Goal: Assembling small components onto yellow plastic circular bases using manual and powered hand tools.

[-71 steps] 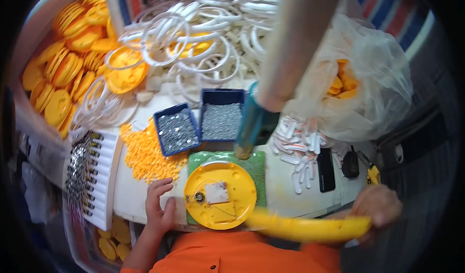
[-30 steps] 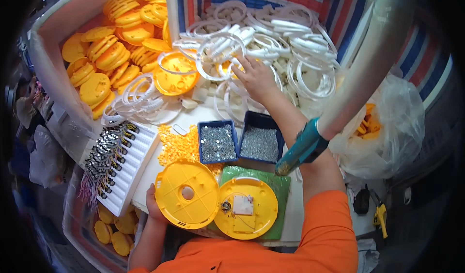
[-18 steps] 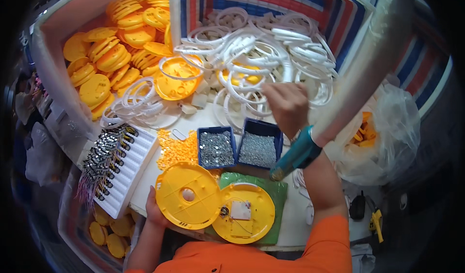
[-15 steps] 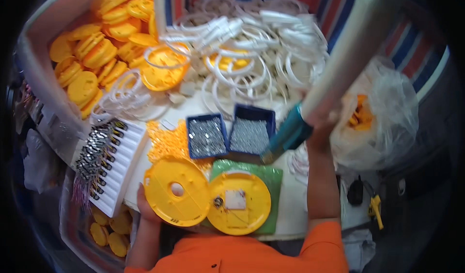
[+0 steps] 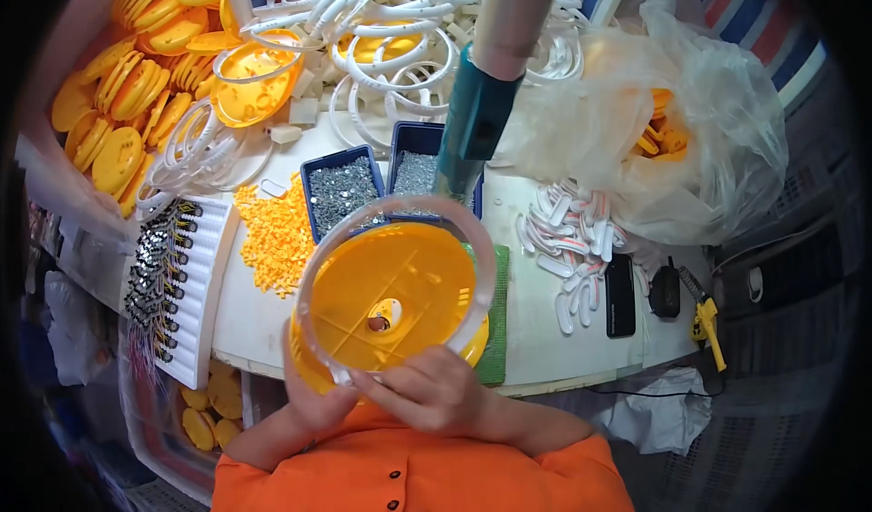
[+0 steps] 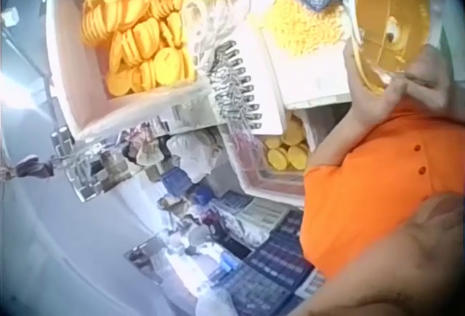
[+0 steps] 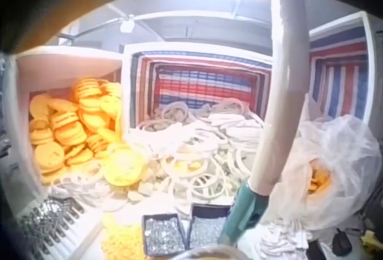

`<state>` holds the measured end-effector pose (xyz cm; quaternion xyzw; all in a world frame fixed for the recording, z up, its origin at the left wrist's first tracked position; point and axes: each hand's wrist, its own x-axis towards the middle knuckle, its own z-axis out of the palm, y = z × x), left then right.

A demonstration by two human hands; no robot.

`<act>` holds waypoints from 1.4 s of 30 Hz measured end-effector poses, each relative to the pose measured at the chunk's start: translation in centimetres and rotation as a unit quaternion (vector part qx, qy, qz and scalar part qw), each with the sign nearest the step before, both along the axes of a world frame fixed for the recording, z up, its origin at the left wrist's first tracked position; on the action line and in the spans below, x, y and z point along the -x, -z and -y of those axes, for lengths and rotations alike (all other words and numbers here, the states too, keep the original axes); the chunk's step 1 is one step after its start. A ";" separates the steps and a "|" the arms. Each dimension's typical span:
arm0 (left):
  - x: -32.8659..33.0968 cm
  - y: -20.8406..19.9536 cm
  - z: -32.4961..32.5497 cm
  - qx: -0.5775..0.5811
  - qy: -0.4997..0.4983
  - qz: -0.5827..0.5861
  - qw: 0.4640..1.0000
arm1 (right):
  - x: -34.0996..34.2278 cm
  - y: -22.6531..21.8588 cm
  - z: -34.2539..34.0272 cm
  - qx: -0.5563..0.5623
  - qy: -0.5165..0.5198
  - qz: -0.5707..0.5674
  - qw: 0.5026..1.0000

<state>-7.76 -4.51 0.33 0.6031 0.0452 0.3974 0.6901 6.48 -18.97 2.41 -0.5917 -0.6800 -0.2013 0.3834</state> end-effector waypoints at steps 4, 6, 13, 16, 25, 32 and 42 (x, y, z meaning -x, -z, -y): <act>0.3 -2.3 -1.3 0.071 0.040 -0.175 0.981 | -1.2 -2.6 -0.4 0.106 -0.104 -0.051 0.988; 0.7 -3.2 -2.7 0.133 0.119 -0.205 0.962 | -2.9 -3.8 -0.2 -0.026 -0.008 -0.024 0.999; 2.2 -3.7 -5.1 0.079 0.215 -0.278 0.933 | -6.9 -6.9 -2.3 0.149 0.056 -0.022 0.987; 3.0 -1.5 -5.7 0.203 0.191 -0.164 0.946 | -7.5 -7.9 -1.0 0.162 0.057 -0.112 0.979; 2.3 -0.3 -5.1 0.284 0.140 -0.129 0.940 | -5.9 -4.5 -1.4 0.170 0.063 -0.221 0.958; 2.5 -0.4 -5.0 0.246 0.123 -0.169 0.946 | -5.7 -4.4 -1.5 0.165 0.088 -0.187 0.964; 2.7 -0.9 -5.6 0.209 0.146 -0.191 0.948 | -5.6 -4.3 -1.2 0.165 0.077 -0.202 0.962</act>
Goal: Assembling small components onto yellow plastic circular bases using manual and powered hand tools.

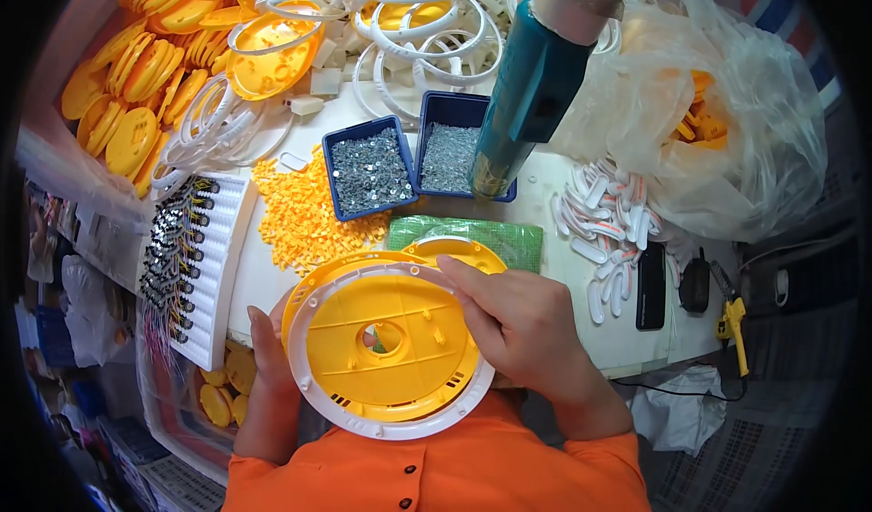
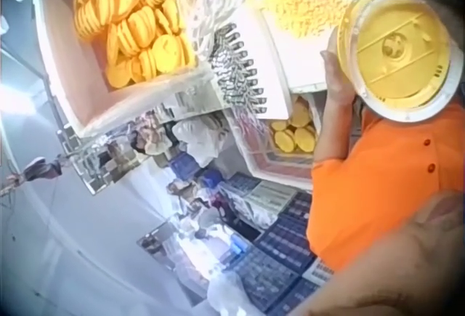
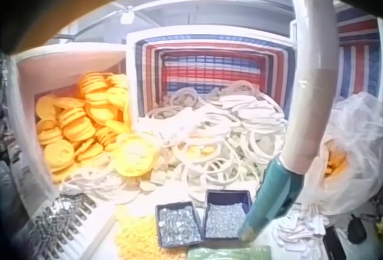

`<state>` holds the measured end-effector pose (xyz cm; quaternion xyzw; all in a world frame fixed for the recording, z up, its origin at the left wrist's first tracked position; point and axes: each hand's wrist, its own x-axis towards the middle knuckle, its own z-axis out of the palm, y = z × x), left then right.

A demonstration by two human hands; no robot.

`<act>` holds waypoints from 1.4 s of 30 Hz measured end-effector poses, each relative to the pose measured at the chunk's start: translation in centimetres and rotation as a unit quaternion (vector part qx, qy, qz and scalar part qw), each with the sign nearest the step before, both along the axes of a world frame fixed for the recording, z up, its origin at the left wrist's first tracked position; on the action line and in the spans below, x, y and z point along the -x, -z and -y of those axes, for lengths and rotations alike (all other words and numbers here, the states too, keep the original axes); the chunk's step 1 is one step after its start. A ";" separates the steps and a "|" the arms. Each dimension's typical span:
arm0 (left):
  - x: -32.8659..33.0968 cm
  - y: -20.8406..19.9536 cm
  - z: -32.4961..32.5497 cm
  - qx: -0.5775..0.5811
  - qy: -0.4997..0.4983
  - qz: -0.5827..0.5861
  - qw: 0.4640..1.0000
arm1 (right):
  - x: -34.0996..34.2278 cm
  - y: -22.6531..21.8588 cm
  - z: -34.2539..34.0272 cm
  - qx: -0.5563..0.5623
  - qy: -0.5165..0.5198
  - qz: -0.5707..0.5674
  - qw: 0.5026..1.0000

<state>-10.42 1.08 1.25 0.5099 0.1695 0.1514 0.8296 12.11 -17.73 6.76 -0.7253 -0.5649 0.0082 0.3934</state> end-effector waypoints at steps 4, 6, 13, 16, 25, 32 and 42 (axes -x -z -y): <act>-0.4 -0.4 0.5 0.007 -0.003 -0.008 1.000 | 0.1 0.4 0.1 -0.015 0.007 -0.007 1.000; -0.6 -0.6 0.9 -0.003 -0.011 -0.003 1.000 | 0.3 0.2 0.2 -0.003 0.015 -0.010 1.000; -0.3 -0.8 1.0 0.017 -0.003 0.006 1.000 | 0.5 0.1 0.1 0.011 0.028 0.014 0.999; -0.2 -1.6 1.3 -0.013 0.002 -0.007 1.000 | 0.8 0.7 0.2 0.022 0.063 0.035 0.997; -0.2 -1.9 -1.4 -0.277 -0.149 -0.020 0.949 | -0.4 2.1 2.2 0.048 -0.133 -0.409 0.901; -3.3 -1.3 -0.3 -0.268 -0.269 -0.019 0.925 | 1.7 3.5 1.0 -0.019 -0.120 -0.468 0.875; -5.1 0.6 1.5 -0.126 -0.304 0.048 0.943 | 5.6 4.7 -0.8 -0.055 -0.080 -0.463 0.881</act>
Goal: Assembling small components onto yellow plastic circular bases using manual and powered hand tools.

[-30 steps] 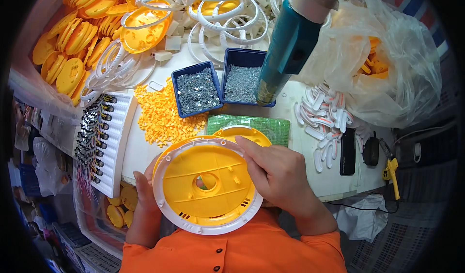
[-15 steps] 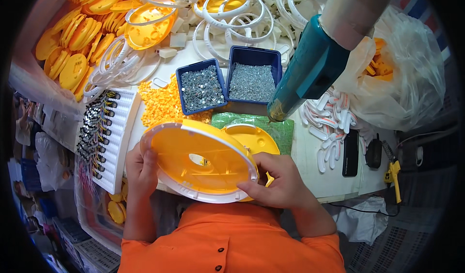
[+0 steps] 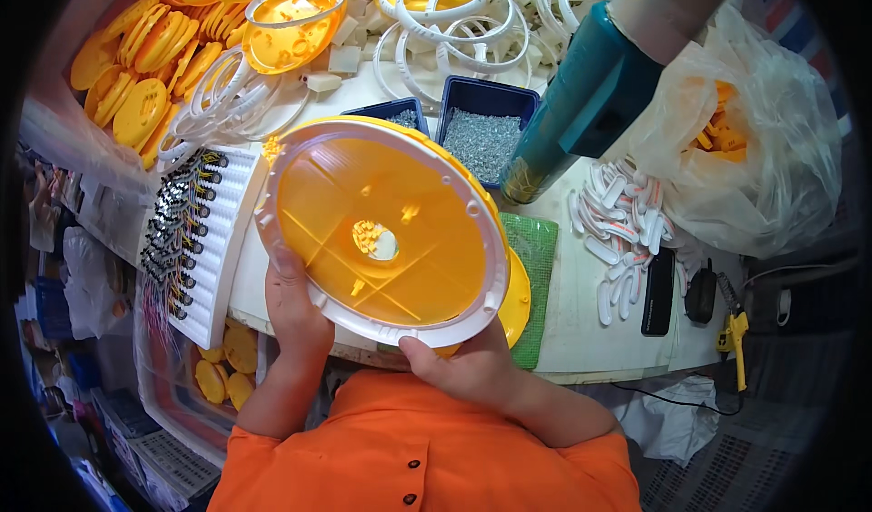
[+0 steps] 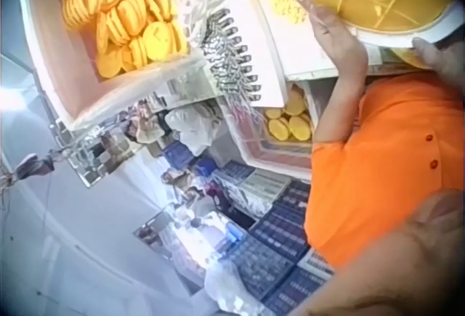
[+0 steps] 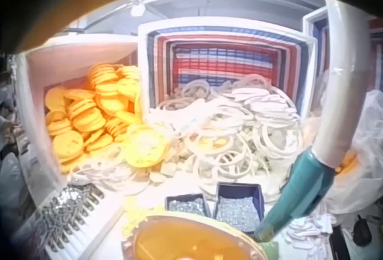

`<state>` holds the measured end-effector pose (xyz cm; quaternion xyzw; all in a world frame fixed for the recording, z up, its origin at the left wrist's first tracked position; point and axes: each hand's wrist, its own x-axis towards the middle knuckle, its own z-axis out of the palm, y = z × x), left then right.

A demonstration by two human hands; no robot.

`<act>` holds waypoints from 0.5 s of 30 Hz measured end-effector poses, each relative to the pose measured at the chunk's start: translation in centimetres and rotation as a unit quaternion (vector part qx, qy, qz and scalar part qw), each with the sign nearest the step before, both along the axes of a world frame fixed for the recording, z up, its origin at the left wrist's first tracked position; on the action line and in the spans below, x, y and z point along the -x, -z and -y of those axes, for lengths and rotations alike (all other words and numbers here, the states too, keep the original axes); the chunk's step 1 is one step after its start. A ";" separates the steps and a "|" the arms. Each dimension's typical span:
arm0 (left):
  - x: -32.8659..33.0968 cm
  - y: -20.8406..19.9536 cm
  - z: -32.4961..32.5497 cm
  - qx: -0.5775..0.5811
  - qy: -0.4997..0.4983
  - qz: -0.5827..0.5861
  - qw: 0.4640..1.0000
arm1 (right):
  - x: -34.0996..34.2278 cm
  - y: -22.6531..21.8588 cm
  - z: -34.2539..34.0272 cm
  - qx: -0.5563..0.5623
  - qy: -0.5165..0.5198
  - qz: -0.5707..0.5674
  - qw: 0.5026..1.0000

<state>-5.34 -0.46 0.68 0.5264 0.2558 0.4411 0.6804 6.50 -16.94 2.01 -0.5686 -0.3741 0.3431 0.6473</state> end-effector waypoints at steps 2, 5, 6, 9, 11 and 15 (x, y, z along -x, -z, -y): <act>0.4 -0.3 -0.4 0.023 -0.006 0.000 1.000 | -1.2 -0.8 0.1 0.021 -0.035 0.049 0.998; 1.8 -1.4 -1.7 0.032 0.078 -0.028 0.996 | -2.7 -0.9 0.9 -0.075 0.050 -0.095 0.991; 2.5 -1.3 -2.0 0.034 0.082 -0.027 0.996 | -3.4 -1.2 0.9 -0.074 0.053 -0.094 0.991; 3.6 -0.8 -1.9 0.027 0.174 -0.106 0.979 | -5.1 -2.4 1.4 0.037 0.102 0.008 0.994; 3.6 -0.7 -1.6 0.045 0.200 -0.116 0.972 | -5.1 -2.3 2.0 0.069 0.097 0.043 0.992; 2.9 -0.8 -0.8 0.062 0.211 -0.081 0.972 | -5.4 0.4 2.7 -0.035 0.052 -0.148 0.987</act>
